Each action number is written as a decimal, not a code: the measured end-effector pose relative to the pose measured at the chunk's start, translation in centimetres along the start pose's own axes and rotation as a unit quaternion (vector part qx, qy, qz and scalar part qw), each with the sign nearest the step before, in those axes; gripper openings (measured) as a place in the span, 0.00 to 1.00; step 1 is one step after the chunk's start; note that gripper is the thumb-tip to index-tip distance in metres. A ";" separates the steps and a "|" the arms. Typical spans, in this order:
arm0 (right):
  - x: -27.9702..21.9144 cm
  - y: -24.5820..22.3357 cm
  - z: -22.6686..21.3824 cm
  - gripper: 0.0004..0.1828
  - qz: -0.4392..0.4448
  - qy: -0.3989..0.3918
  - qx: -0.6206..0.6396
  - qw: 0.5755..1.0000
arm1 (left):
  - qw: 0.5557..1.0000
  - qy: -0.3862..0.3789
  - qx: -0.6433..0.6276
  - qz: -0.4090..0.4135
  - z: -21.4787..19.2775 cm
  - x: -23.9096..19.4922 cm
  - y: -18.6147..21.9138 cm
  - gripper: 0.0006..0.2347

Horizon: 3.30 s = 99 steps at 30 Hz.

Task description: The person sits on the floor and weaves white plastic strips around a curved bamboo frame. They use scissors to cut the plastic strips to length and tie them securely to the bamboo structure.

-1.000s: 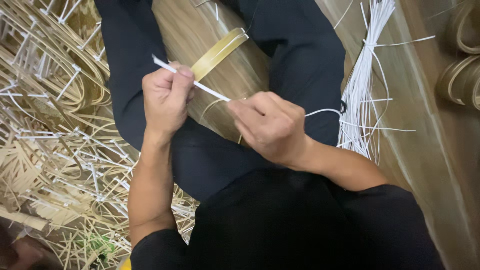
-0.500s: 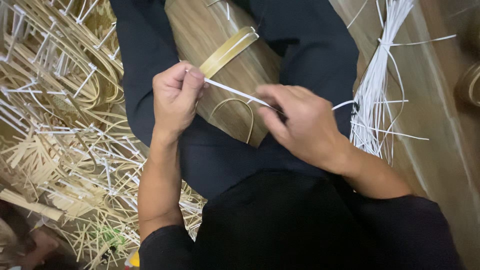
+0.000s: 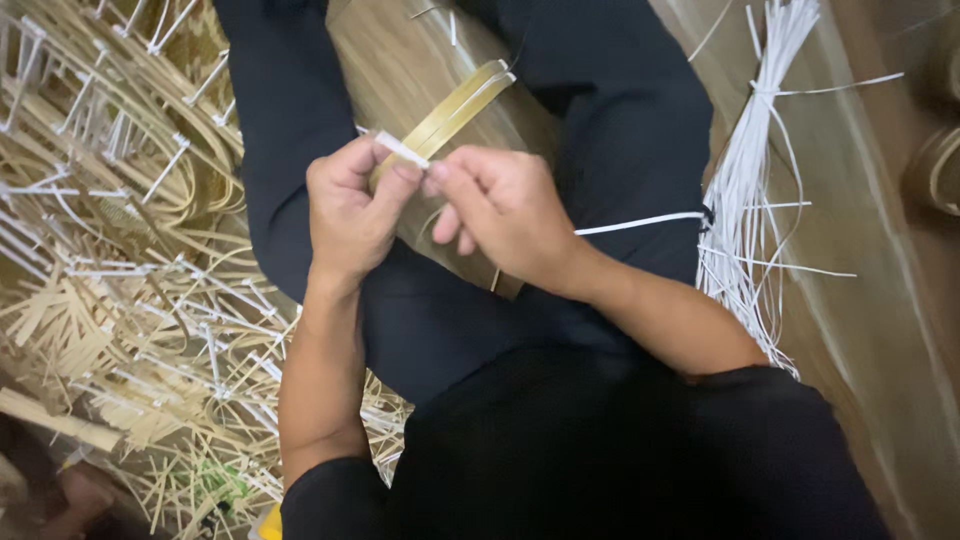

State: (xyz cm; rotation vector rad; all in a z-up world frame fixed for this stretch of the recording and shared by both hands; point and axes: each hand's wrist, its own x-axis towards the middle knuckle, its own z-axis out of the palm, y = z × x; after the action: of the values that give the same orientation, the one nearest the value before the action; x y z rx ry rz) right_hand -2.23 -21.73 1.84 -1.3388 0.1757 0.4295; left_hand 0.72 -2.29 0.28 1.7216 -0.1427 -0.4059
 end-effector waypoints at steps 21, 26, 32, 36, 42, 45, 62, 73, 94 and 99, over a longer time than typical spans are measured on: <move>-11.4 27.8 -24.2 0.07 0.242 0.191 -0.440 0.843 | 0.998 0.045 0.007 -0.037 -1.7 -0.9 -0.2 0.14; -10.7 31.8 -22.6 0.12 0.088 0.225 -0.583 0.776 | 0.997 0.060 0.000 -0.053 -1.5 -1.1 -0.3 0.12; -10.3 35.2 -24.0 0.05 0.119 0.234 -0.631 0.730 | 0.997 0.057 0.049 -0.018 -0.9 -1.0 -1.0 0.13; -11.2 36.3 -24.1 0.16 0.173 0.227 -0.560 0.778 | 0.996 0.061 0.041 -0.048 0.1 -0.9 -0.6 0.10; -11.7 33.9 -27.5 0.10 0.257 0.252 -0.407 0.840 | 0.996 0.031 0.085 0.013 1.1 0.2 1.1 0.07; -12.2 30.1 -29.3 0.09 0.215 0.269 -0.301 0.889 | 0.995 0.030 0.098 -0.008 1.2 0.3 1.5 0.06; 1.7 -7.9 -8.9 0.31 -0.235 -0.177 -0.661 0.690 | 0.994 0.031 0.082 0.072 1.6 1.0 1.7 0.14; 7.4 -7.5 -9.6 0.28 -0.312 -0.274 -0.733 0.539 | 0.992 0.007 0.061 0.113 1.6 1.1 0.5 0.08; 9.4 -6.8 -10.2 0.21 -0.347 -0.314 -0.664 0.583 | 0.998 -0.007 0.033 0.060 2.2 1.4 0.7 0.13; 9.8 -5.8 -10.4 0.20 -0.302 -0.340 -0.669 0.587 | 0.996 -0.011 0.041 0.080 2.1 1.4 0.4 0.13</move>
State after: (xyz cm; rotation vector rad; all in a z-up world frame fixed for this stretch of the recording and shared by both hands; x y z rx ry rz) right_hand 10.26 -30.81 1.09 -2.4131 -1.5448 0.4365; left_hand 1.35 -4.78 0.15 1.7725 -0.3144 -0.3037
